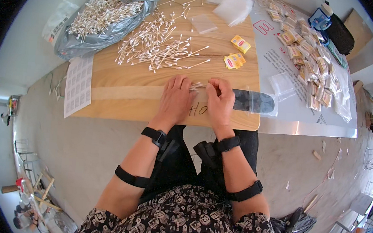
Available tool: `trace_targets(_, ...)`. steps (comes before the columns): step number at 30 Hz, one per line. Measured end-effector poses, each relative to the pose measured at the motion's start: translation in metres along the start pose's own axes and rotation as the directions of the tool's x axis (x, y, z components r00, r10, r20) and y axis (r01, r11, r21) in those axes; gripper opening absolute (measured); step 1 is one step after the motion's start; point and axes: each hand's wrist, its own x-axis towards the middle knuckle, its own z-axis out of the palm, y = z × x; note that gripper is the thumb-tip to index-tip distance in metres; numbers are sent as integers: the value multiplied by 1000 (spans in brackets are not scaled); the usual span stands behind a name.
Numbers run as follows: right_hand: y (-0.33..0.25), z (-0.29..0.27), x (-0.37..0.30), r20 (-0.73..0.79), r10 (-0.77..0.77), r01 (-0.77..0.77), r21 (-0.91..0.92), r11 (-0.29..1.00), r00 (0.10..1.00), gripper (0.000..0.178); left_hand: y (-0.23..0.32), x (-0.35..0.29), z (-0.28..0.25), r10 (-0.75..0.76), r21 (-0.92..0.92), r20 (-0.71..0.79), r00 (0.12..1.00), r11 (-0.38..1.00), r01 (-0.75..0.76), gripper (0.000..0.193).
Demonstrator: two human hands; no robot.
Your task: Arranging cotton swabs into sets and placing them into small clear plastic bags.
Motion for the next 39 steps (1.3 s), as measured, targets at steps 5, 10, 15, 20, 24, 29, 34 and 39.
trace_targets(5, -2, 1, -10, -101, -65, 77, 113, 991, 993, 9, 8, -12, 6, 88, 92, -47, 995, 992, -84, 64)
trace_targets(10, 2, 1, -10, -127, -85, 107, 176, 978, 988, 12, 15, -32, 3, 89, 103, 19, 996, 991, -90, 73)
trace_targets(15, -1, 1, -5, -60, -125, 133, 154, 979, 990, 14, 1, 5, 2, 69, 235, 58, 996, 969, -81, 73)
trace_targets(20, 0, -3, 19, 124, -358, 377, -379, 845, 926, 22, -17, 13, 0, 149, 144, 97, 984, 976, -162, 74)
trace_targets(24, 2, -8, 34, 256, -380, 457, -423, 782, 889, 17, -14, 3, 3, 91, 32, -35, 995, 995, -90, 74)
trace_targets(29, 6, -18, 35, 266, -163, 202, -129, 971, 950, 10, -24, -7, 2, 88, 97, -38, 995, 992, -84, 70)
trace_targets(34, 8, -11, 49, 135, -305, 333, -380, 863, 943, 6, -13, -13, 4, 81, 171, -31, 996, 982, -75, 68)
trace_targets(39, 3, -1, 47, 278, -381, 472, -511, 718, 882, 3, 5, -21, 7, 72, 94, -59, 996, 993, -67, 70)
